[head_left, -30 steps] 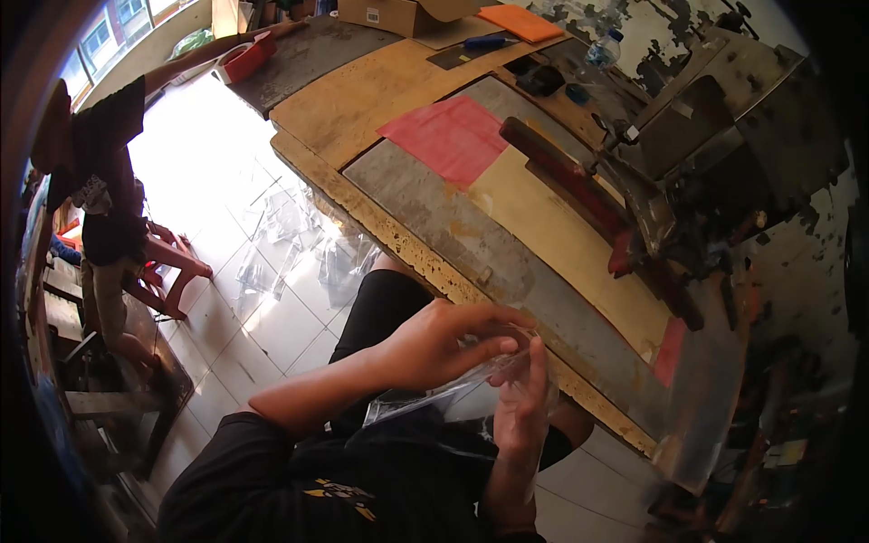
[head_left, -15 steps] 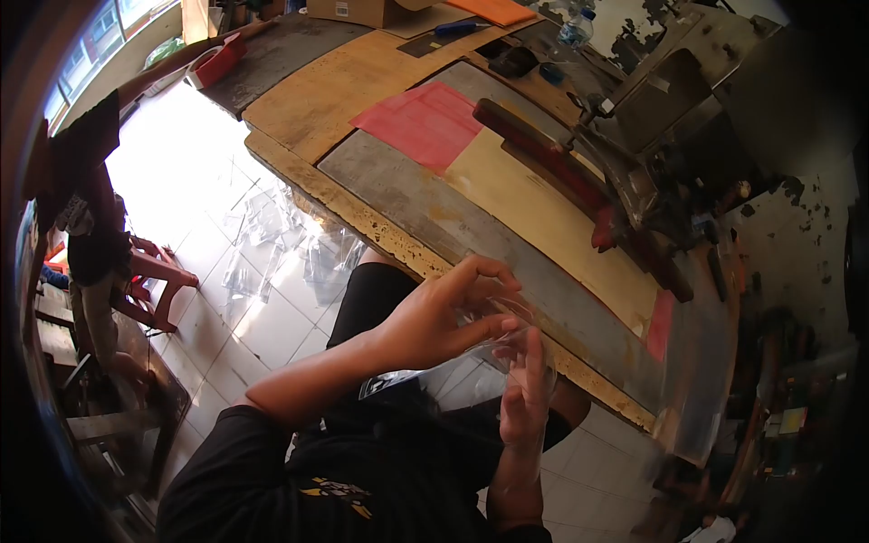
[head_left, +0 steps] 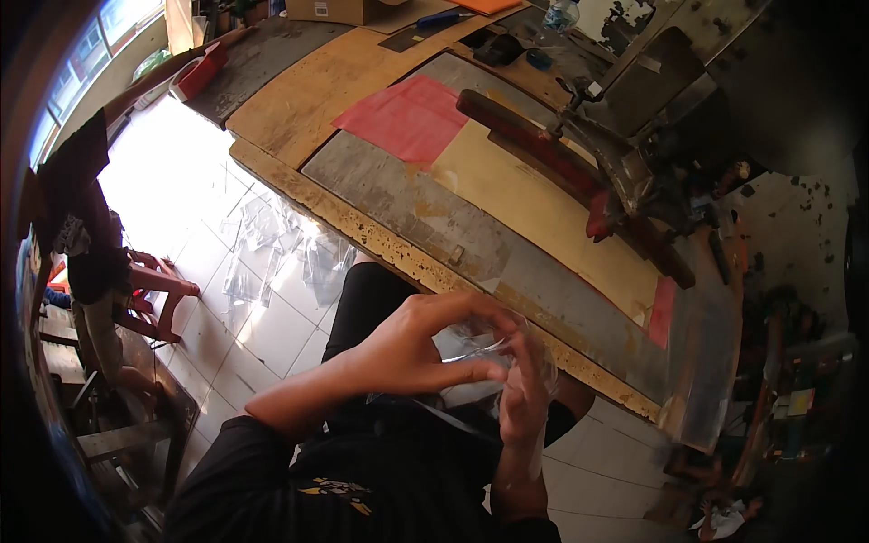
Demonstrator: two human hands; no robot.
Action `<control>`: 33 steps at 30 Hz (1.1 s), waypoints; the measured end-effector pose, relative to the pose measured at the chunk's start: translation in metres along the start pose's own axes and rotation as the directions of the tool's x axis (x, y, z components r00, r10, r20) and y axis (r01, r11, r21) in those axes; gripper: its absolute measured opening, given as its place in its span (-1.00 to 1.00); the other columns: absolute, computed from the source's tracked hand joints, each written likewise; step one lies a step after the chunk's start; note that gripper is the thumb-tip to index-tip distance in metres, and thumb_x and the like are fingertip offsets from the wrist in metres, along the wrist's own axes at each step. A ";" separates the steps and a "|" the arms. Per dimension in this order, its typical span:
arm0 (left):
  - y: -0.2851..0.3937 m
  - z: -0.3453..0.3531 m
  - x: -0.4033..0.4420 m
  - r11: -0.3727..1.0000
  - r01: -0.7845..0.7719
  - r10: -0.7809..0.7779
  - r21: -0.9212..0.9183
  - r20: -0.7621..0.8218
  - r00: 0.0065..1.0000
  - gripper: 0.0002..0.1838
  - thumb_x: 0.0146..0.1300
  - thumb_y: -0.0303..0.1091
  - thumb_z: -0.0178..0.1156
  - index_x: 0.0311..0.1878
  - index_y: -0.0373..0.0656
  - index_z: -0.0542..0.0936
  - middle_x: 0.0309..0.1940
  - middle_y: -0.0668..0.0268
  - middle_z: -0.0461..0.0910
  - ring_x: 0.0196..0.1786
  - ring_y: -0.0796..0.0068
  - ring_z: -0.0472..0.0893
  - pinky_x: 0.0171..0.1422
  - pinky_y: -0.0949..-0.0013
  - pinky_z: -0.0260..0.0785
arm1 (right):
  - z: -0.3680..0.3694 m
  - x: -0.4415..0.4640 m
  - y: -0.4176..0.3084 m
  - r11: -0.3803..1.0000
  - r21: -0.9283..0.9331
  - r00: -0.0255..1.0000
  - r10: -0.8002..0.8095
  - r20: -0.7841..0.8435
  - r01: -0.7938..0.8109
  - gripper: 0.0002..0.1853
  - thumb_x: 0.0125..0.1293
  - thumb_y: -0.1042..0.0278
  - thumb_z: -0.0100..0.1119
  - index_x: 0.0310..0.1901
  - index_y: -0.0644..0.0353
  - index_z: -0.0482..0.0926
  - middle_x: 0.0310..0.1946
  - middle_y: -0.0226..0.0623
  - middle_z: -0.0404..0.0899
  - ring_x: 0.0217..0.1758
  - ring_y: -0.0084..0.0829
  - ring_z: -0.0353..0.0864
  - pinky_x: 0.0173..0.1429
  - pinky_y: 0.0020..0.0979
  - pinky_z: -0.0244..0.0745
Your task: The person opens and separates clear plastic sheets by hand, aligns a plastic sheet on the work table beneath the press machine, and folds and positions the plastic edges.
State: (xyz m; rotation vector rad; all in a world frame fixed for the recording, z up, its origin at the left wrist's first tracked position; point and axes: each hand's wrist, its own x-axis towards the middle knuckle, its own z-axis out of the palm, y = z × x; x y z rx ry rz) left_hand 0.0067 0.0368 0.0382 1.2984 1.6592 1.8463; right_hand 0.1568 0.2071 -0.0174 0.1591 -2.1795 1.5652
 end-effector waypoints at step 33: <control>-0.010 -0.010 0.015 0.999 0.048 -0.044 0.005 -0.310 0.950 -0.84 0.47 -0.43 0.33 0.03 -0.24 0.71 -0.16 0.24 0.81 -0.12 0.43 0.75 0.03 0.36 0.56 | -0.084 -0.083 -0.081 0.836 -0.241 0.701 0.547 0.458 -0.494 -0.43 0.40 0.11 0.42 0.32 0.27 0.59 0.38 0.10 0.52 0.42 -0.11 0.56 0.39 -0.17 0.49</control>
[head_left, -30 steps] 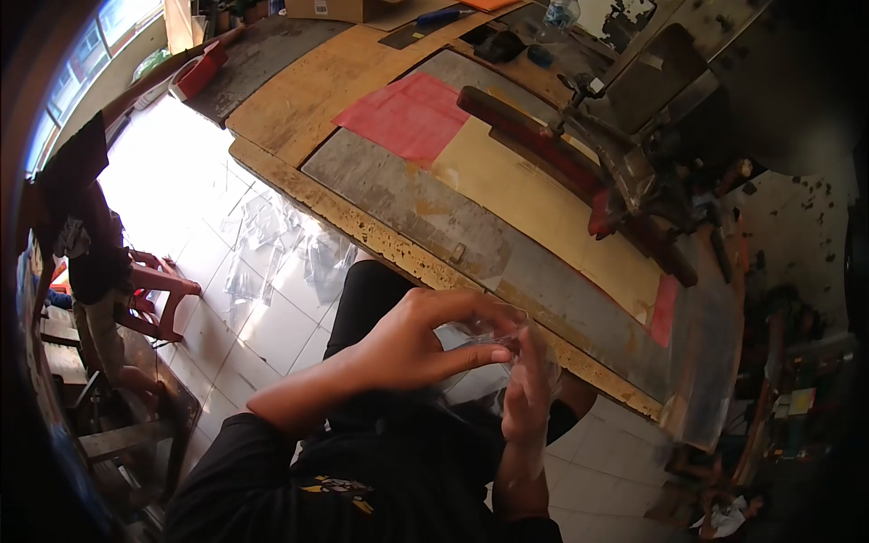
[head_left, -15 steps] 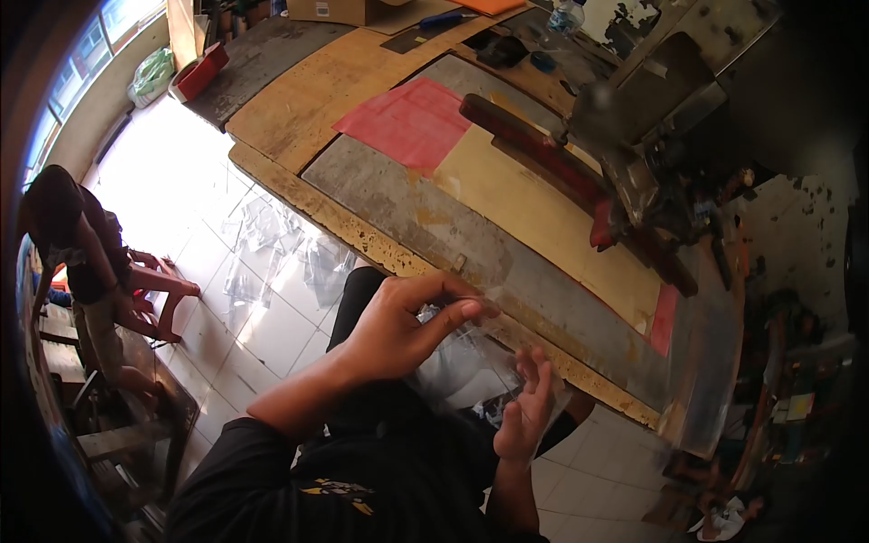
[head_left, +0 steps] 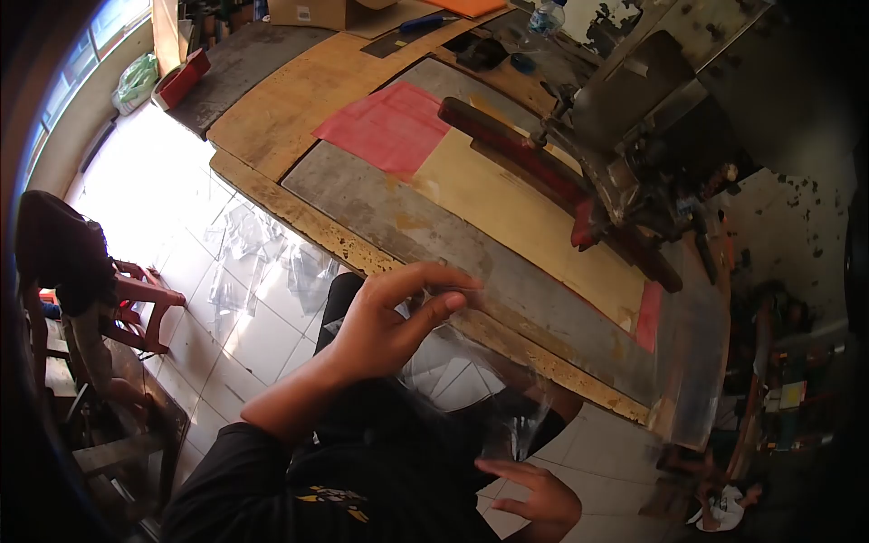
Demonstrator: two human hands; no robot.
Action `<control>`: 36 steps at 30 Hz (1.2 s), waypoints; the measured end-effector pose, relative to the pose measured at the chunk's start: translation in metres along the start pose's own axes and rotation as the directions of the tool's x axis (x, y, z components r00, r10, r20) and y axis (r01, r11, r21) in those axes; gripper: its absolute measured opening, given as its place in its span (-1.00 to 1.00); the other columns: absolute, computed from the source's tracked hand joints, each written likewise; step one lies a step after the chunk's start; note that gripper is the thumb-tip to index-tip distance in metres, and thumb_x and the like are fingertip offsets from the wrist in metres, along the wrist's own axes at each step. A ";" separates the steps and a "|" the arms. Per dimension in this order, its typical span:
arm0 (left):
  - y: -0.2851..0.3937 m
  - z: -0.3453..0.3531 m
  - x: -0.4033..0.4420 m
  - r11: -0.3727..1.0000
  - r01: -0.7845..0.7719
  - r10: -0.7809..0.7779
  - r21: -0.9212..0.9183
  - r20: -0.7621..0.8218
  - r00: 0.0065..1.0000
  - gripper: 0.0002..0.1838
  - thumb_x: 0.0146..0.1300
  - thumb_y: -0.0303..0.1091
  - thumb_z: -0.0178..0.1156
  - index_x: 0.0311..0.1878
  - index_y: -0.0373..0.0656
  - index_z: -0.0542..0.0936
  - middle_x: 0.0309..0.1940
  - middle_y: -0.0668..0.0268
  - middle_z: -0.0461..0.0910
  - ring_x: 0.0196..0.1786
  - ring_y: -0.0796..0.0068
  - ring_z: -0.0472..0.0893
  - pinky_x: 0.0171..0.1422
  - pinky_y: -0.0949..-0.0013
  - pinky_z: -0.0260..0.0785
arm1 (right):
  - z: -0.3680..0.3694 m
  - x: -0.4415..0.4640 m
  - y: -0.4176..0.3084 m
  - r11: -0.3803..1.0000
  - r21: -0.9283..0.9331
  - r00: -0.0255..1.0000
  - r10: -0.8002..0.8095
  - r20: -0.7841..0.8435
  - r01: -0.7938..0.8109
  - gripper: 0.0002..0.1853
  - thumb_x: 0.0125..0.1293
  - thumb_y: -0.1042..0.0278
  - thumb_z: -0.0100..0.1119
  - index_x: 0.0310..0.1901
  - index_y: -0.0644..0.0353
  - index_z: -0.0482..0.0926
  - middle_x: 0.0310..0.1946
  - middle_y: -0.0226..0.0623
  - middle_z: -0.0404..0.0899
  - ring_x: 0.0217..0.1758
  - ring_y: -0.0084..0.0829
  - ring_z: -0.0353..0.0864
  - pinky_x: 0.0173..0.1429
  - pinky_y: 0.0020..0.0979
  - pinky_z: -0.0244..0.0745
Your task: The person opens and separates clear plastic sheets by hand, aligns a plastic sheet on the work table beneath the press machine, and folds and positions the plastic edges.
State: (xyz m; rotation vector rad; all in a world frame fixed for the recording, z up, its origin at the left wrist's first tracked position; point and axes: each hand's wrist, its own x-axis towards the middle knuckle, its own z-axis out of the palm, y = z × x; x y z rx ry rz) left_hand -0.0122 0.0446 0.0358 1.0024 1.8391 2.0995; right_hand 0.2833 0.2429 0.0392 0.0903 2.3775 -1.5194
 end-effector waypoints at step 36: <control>0.011 0.041 -0.021 0.954 -0.245 0.225 0.172 0.125 0.966 -0.89 0.27 -0.56 0.42 -0.16 -0.22 0.72 -0.25 0.22 0.66 -0.21 0.24 0.69 -0.14 0.28 0.51 | -0.014 0.106 -0.025 0.944 -0.036 0.666 -0.258 -0.700 0.329 -0.89 0.32 0.49 0.49 -0.21 0.32 0.73 -0.34 -0.30 0.71 -0.27 -0.52 0.63 -0.11 -0.47 0.50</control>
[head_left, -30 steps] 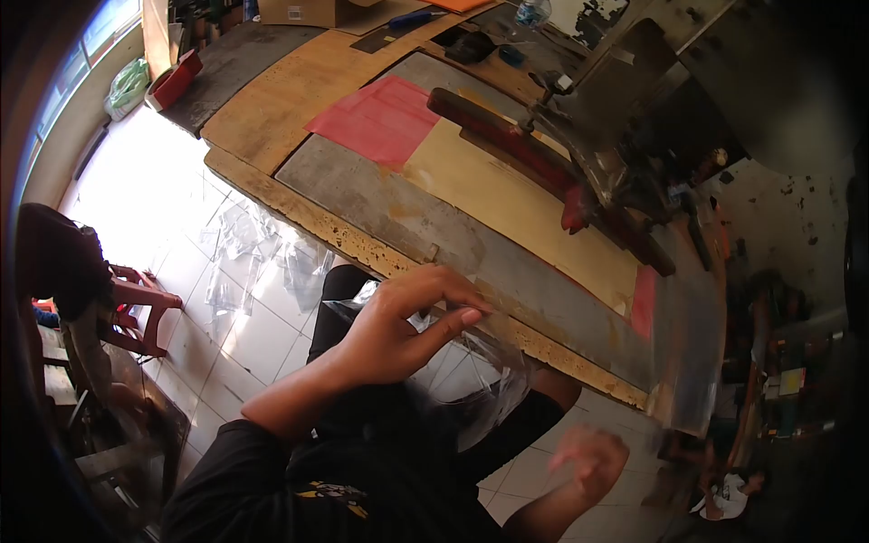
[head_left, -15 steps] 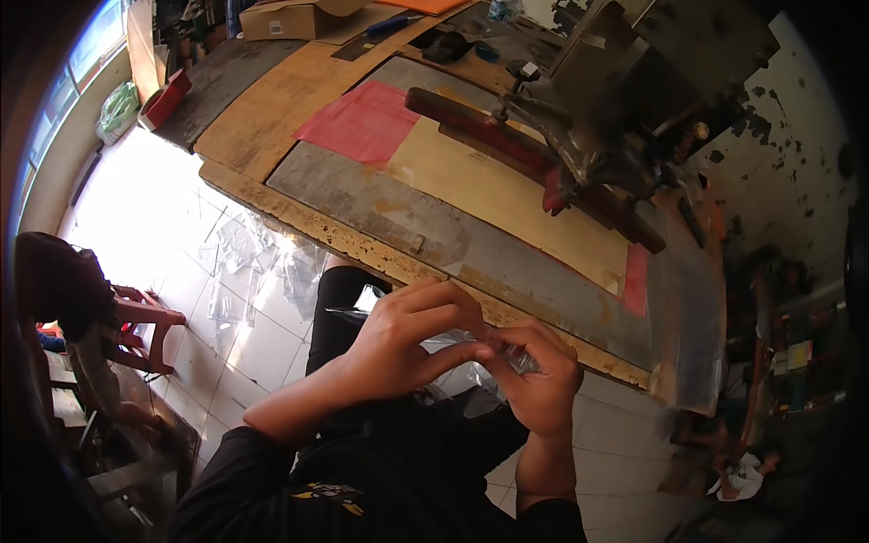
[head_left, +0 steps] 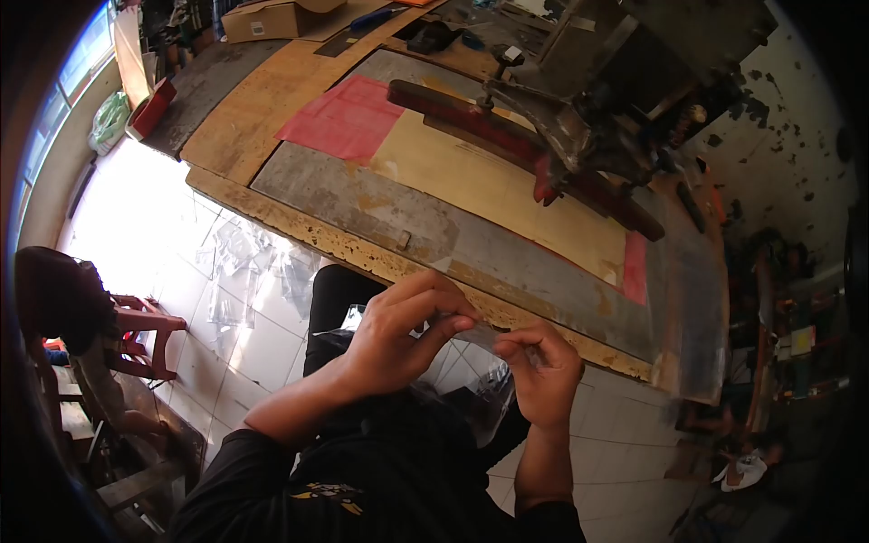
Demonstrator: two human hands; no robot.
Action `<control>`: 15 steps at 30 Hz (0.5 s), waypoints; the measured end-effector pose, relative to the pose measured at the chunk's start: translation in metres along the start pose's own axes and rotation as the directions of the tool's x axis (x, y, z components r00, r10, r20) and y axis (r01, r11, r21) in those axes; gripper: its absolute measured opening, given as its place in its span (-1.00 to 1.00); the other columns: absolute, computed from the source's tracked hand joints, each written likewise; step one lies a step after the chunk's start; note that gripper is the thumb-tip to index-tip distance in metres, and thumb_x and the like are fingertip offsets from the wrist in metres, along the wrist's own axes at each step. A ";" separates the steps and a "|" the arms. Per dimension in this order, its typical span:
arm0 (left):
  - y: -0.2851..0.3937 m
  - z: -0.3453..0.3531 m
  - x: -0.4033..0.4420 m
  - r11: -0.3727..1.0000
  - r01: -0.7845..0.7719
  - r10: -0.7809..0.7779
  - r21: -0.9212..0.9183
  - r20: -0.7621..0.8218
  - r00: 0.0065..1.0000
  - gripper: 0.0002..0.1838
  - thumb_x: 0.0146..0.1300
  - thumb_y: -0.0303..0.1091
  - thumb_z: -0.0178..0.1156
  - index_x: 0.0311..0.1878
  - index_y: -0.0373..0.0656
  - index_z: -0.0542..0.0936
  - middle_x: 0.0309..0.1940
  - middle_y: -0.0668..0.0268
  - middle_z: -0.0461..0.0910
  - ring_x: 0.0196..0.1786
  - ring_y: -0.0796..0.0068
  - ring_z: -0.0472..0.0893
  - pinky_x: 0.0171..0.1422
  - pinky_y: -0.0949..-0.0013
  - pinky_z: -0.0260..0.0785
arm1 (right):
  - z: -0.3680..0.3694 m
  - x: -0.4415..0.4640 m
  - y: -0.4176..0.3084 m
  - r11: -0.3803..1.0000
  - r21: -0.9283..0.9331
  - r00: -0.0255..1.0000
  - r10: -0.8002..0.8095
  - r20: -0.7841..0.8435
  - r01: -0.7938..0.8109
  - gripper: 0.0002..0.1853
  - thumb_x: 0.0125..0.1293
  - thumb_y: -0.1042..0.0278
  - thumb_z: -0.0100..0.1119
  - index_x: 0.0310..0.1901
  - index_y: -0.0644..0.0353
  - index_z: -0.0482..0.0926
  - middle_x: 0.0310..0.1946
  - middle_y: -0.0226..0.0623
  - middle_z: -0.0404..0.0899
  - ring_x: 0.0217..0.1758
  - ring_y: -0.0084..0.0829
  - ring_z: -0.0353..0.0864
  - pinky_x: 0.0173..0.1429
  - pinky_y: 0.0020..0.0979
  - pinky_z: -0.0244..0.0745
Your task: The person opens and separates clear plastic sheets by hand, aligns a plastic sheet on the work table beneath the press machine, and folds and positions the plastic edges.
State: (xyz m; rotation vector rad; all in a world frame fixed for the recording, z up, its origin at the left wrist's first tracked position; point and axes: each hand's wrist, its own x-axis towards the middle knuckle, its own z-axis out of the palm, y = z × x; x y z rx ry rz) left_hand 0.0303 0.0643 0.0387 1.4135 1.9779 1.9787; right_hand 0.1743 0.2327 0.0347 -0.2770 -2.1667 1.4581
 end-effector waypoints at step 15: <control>0.000 -0.008 0.007 0.991 0.103 -0.084 -0.087 0.202 0.976 -0.88 0.24 -0.47 0.49 -0.16 -0.20 0.78 -0.25 0.26 0.81 -0.16 0.31 0.78 0.00 0.31 0.55 | -0.005 0.004 -0.011 0.981 -0.134 0.990 -0.136 0.045 0.141 -0.87 0.37 0.47 0.45 -0.19 0.32 0.68 -0.31 -0.31 0.63 -0.29 -0.44 0.59 -0.14 -0.44 0.47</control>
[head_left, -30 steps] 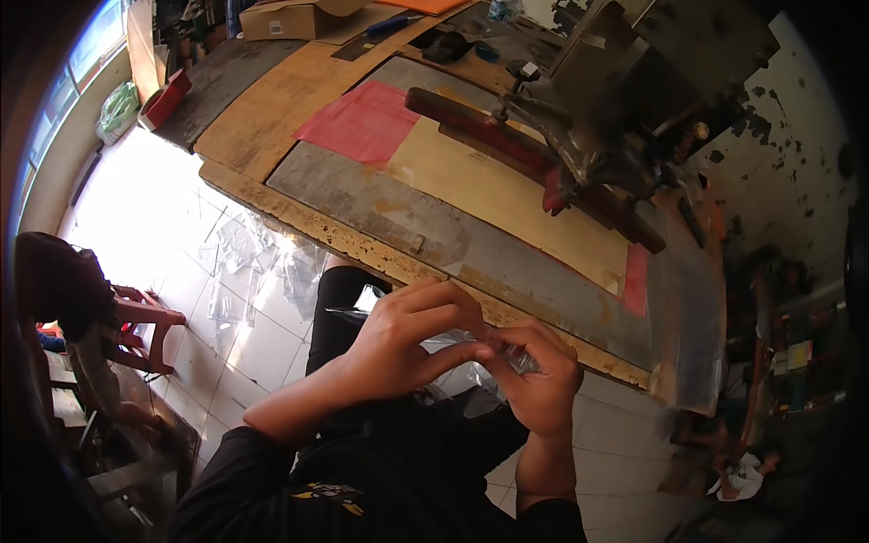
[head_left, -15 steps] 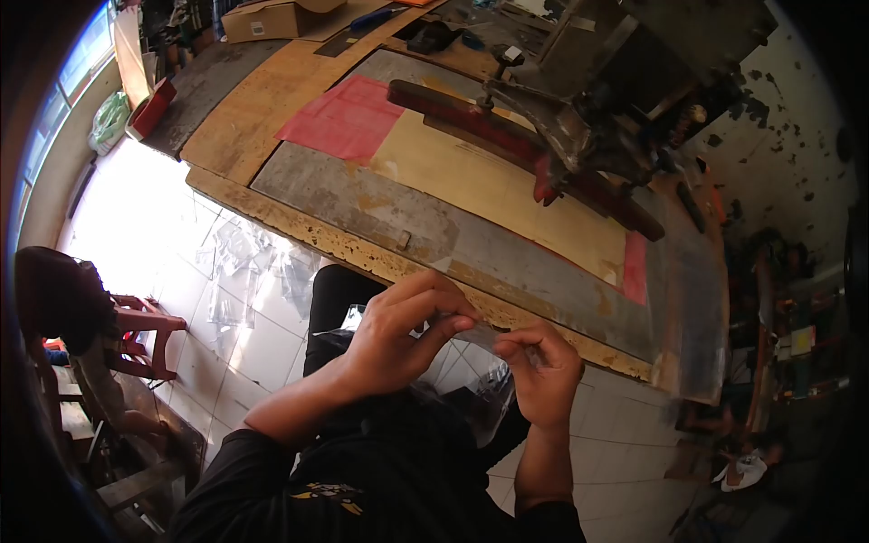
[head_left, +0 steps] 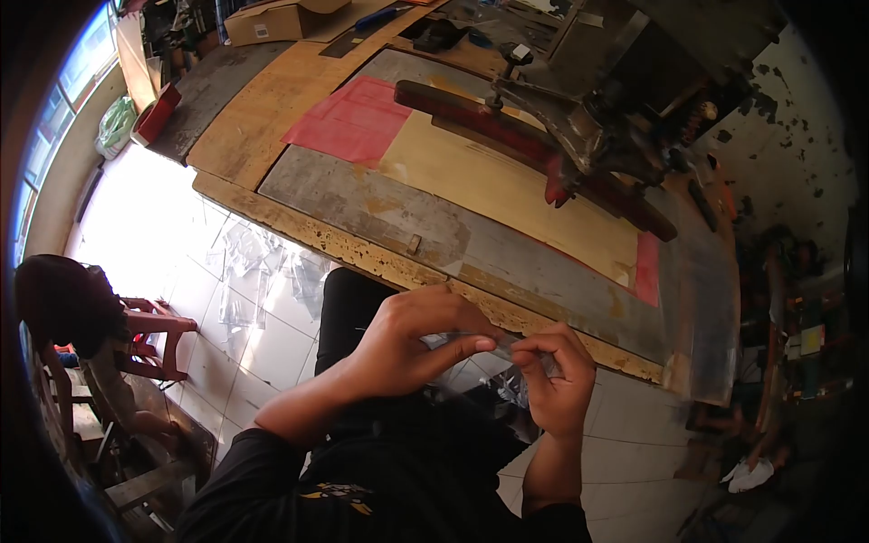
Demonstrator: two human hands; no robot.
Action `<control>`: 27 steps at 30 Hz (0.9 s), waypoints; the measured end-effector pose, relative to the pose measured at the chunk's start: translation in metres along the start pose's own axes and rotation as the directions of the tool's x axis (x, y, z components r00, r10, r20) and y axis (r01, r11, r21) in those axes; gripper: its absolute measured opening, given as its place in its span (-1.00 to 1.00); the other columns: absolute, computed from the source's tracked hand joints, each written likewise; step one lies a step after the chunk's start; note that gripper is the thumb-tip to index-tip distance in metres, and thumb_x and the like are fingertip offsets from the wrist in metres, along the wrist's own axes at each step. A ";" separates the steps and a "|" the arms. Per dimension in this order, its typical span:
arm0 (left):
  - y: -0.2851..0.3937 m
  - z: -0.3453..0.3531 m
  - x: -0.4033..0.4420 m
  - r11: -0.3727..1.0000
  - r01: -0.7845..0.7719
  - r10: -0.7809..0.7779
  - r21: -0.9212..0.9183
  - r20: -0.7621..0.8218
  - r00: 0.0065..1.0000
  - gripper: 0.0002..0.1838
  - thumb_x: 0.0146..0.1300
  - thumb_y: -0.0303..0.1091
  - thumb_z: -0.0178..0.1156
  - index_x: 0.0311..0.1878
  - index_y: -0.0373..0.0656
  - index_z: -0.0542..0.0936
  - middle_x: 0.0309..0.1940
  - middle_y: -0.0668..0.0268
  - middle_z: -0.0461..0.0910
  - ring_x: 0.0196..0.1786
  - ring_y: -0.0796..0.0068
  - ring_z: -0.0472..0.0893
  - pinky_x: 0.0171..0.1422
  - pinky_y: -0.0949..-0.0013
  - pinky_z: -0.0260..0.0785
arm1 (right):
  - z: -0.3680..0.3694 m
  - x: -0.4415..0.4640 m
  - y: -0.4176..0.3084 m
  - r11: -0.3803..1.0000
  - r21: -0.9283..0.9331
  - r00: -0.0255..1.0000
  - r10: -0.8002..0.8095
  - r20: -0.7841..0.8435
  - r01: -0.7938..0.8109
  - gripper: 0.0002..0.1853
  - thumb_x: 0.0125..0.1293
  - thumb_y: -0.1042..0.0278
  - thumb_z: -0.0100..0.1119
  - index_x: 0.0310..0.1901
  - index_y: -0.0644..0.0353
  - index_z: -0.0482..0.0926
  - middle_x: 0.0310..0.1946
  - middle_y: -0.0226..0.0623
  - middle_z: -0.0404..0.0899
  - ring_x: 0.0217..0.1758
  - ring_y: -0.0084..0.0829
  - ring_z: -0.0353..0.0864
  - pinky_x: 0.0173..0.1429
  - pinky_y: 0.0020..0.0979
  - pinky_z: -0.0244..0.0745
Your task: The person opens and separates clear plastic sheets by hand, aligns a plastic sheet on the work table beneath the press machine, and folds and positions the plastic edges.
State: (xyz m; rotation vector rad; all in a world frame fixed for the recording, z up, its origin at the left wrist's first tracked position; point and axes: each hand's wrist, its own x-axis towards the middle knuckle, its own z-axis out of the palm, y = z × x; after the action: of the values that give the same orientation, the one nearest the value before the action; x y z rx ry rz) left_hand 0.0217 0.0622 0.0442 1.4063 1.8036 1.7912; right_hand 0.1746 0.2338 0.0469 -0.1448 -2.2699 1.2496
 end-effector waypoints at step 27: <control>-0.016 0.006 -0.003 0.979 0.079 -0.100 0.188 0.108 0.989 -0.65 0.27 -0.06 0.51 -0.17 -0.17 0.72 -0.38 0.14 0.77 -0.32 0.04 0.77 -0.24 0.13 0.55 | -0.008 0.031 -0.014 0.987 0.132 0.995 0.092 -0.025 -0.088 -0.66 0.26 0.50 0.55 0.03 0.30 0.67 -0.14 -0.27 0.73 -0.12 -0.52 0.68 0.03 -0.49 0.54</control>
State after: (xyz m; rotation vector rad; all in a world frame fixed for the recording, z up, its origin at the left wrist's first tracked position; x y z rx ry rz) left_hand 0.0207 0.0677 0.0277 1.4365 1.9778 1.4993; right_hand 0.1551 0.2423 0.0744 -0.2191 -2.1682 1.4290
